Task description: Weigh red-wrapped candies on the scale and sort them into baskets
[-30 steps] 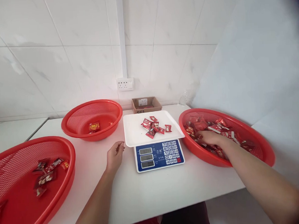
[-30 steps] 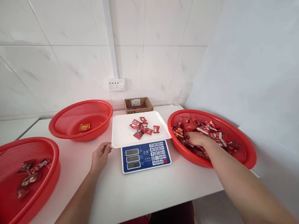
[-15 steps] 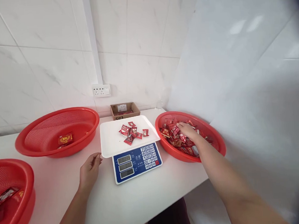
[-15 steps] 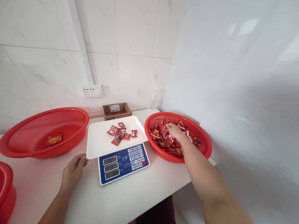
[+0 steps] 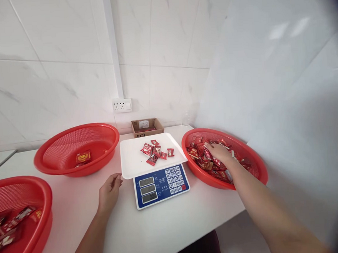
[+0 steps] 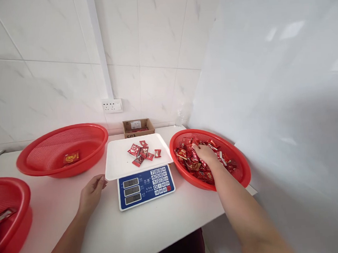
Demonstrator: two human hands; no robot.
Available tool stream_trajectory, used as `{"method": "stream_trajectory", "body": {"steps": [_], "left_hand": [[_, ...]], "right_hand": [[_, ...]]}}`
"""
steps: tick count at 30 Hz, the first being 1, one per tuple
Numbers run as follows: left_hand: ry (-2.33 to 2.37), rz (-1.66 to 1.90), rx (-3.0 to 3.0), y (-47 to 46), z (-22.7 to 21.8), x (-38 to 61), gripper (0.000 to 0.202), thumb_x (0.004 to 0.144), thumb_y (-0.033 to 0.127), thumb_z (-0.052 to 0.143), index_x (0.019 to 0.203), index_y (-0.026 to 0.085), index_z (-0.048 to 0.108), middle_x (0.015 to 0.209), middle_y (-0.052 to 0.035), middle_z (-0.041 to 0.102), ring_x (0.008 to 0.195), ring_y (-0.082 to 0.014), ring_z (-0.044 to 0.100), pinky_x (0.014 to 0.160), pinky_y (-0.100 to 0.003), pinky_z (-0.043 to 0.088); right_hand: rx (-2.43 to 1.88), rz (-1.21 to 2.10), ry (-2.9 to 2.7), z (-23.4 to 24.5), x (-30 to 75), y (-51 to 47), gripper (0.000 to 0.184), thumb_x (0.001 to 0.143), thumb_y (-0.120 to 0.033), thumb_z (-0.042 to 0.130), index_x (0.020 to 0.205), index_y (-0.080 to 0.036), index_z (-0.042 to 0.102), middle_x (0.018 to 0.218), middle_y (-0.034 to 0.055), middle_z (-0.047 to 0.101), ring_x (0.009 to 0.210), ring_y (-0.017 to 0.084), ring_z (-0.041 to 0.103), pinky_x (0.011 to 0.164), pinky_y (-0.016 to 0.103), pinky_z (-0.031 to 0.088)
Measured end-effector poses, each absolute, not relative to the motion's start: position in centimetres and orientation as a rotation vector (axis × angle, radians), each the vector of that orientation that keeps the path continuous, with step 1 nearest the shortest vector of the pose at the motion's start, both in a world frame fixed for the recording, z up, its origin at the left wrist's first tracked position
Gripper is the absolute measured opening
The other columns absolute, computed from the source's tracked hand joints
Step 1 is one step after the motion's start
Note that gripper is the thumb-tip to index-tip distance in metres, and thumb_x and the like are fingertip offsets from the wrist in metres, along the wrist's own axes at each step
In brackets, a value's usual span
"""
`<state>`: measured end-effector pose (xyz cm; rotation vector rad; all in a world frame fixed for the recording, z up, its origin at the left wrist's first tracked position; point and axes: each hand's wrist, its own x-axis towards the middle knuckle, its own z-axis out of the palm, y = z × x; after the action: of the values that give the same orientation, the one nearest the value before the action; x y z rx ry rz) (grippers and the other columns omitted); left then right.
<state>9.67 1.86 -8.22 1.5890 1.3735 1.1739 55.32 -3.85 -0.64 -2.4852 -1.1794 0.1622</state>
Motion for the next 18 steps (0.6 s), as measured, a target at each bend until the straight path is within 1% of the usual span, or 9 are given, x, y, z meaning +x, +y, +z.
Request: {"method": "stream_trajectory", "body": {"steps": [3, 5, 7, 9, 11, 14, 18], "left_hand": [[1.339, 1.199, 1.585, 1.9, -8.5, 9.6, 0.045, 0.075, 0.059, 0.050, 0.090, 0.019, 0.064, 0.075, -0.0032, 0.066, 0.072, -0.0188, 0.064, 0.073, -0.033, 0.055], [1.317, 1.212, 1.586, 2.0, -8.7, 9.6, 0.045, 0.076, 0.059, 0.050, 0.090, 0.019, 0.064, 0.074, -0.0030, 0.065, 0.072, -0.0182, 0.063, 0.073, -0.032, 0.054], [1.301, 1.220, 1.588, 2.0, -8.8, 9.6, 0.043, 0.076, 0.058, 0.050, 0.090, 0.019, 0.064, 0.075, -0.0032, 0.065, 0.072, -0.0179, 0.063, 0.073, -0.032, 0.054], [1.297, 1.222, 1.588, 2.0, -8.9, 9.6, 0.042, 0.077, 0.056, 0.050, 0.090, 0.019, 0.064, 0.077, -0.0037, 0.066, 0.073, -0.0178, 0.062, 0.072, -0.031, 0.053], [1.292, 1.219, 1.588, 2.1, -9.0, 9.6, 0.040, 0.078, 0.055, 0.050, 0.089, 0.019, 0.064, 0.079, -0.0040, 0.066, 0.073, -0.0180, 0.063, 0.071, -0.031, 0.053], [1.284, 1.213, 1.593, 2.1, -9.1, 9.5, 0.038, 0.079, 0.054, 0.050, 0.089, 0.020, 0.065, 0.078, -0.0037, 0.066, 0.074, -0.0183, 0.062, 0.071, -0.030, 0.053], [1.282, 1.219, 1.595, 2.1, -9.2, 9.4, 0.038, 0.079, 0.053, 0.050, 0.090, 0.020, 0.064, 0.077, -0.0032, 0.064, 0.074, -0.0183, 0.062, 0.071, -0.030, 0.052]], "right_hand": [[-2.487, 0.083, -1.064, 0.4, 54.3, -3.9, 0.062, 0.089, -0.060, 0.025, 0.101, -0.013, 0.065, 0.097, 0.0204, 0.065, 0.096, 0.034, 0.060, 0.082, 0.049, 0.043], [-2.441, 0.012, -1.017, 1.2, 53.5, -3.9, 0.065, 0.089, -0.061, 0.020, 0.107, -0.013, 0.061, 0.096, 0.0208, 0.064, 0.096, 0.036, 0.059, 0.081, 0.051, 0.043], [-2.349, -0.048, -1.037, 1.8, 52.4, -3.8, 0.059, 0.089, -0.057, 0.025, 0.113, -0.014, 0.058, 0.098, 0.0186, 0.064, 0.097, 0.033, 0.059, 0.082, 0.048, 0.043], [-2.228, -0.078, -1.111, 2.3, 51.0, -3.4, 0.049, 0.088, -0.051, 0.037, 0.117, -0.015, 0.055, 0.099, 0.0146, 0.065, 0.096, 0.029, 0.059, 0.084, 0.041, 0.043], [-2.099, -0.084, -1.206, 2.5, 49.3, -2.8, 0.043, 0.085, -0.043, 0.045, 0.119, -0.016, 0.053, 0.100, 0.0112, 0.065, 0.095, 0.024, 0.059, 0.085, 0.036, 0.043], [-1.921, -0.067, -1.357, 2.2, 46.1, -1.2, 0.038, 0.086, -0.034, 0.044, 0.119, -0.018, 0.052, 0.105, 0.0080, 0.064, 0.098, 0.020, 0.058, 0.088, 0.033, 0.042], [-1.766, -0.013, -1.561, 0.9, 41.8, 1.3, 0.034, 0.085, -0.027, 0.039, 0.113, -0.017, 0.057, 0.108, 0.0099, 0.062, 0.099, 0.020, 0.058, 0.091, 0.034, 0.043]]}}
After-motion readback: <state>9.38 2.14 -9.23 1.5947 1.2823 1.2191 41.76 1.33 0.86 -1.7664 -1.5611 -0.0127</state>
